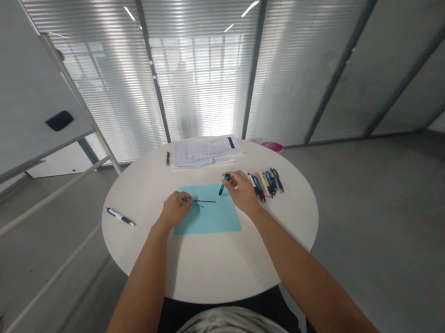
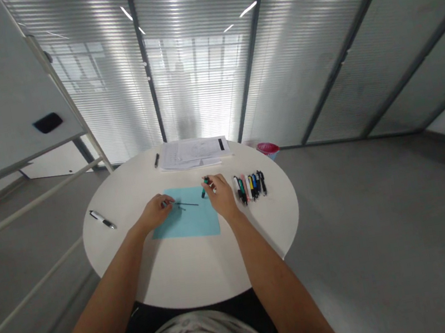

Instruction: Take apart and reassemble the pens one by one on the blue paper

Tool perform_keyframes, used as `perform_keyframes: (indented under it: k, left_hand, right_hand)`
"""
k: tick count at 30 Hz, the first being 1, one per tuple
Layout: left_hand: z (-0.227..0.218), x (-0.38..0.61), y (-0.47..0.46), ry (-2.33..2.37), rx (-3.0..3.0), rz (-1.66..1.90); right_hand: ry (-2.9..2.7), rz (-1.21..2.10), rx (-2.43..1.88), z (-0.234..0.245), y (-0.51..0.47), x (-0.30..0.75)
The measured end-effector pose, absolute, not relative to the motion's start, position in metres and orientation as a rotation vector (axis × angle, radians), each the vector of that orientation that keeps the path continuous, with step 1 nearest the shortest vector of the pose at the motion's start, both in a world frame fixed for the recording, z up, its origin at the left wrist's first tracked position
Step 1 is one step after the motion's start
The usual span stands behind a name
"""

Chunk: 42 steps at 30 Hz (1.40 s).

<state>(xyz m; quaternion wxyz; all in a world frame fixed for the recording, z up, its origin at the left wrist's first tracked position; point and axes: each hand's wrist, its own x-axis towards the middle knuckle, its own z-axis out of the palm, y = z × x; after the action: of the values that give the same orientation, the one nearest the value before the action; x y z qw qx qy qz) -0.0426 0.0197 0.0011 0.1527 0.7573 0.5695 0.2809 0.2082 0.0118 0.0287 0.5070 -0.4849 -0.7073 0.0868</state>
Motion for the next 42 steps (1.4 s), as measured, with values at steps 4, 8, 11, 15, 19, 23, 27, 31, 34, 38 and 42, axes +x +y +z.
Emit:
perform_keyframes:
  k: [4, 8, 11, 15, 19, 23, 27, 31, 34, 38, 42]
  left_hand:
    - [0.000, -0.047, 0.023, 1.720, 2.141, 0.778]
    - [0.002, -0.052, 0.024, 1.898, 2.094, 0.713]
    - [0.006, -0.054, 0.022, 2.022, 2.058, 0.625]
    - [0.011, -0.053, 0.018, 2.083, 2.049, 0.523]
    - [0.012, -0.051, 0.017, 2.106, 2.058, 0.457]
    - [0.010, -0.052, 0.018, 2.092, 2.065, 0.451]
    - [0.008, -0.054, 0.018, 2.073, 2.067, 0.455]
    - [0.009, -0.053, 0.018, 2.064, 2.056, 0.447]
    - [0.011, -0.052, 0.017, 2.060, 2.047, 0.443]
    - [0.012, -0.050, 0.016, 2.055, 2.049, 0.441]
    - [0.014, -0.049, 0.015, 2.062, 2.041, 0.421]
  right_hand:
    - [-1.586, 0.323, -1.210, 0.025, 0.014, 0.207]
    - [-1.556, 0.420, -1.273, 0.018, 0.019, 0.207]
    - [-1.636, 0.415, -1.321, 0.012, 0.021, 0.207]
    - [-1.786, 0.380, -1.516, 0.008, 0.022, 0.208]
    - [-1.947, 0.294, -1.764, 0.010, 0.019, 0.209]
    - [-1.984, 0.270, -1.806, 0.014, 0.016, 0.208]
    - [-1.914, 0.240, -1.730, 0.016, 0.014, 0.206]
    - [-1.870, 0.241, -1.628, 0.017, 0.014, 0.206]
    - [-1.862, 0.261, -1.564, 0.015, 0.014, 0.206]
    - [-1.875, 0.274, -1.546, 0.013, 0.014, 0.206]
    - [-1.899, 0.263, -1.548, 0.014, 0.013, 0.205]
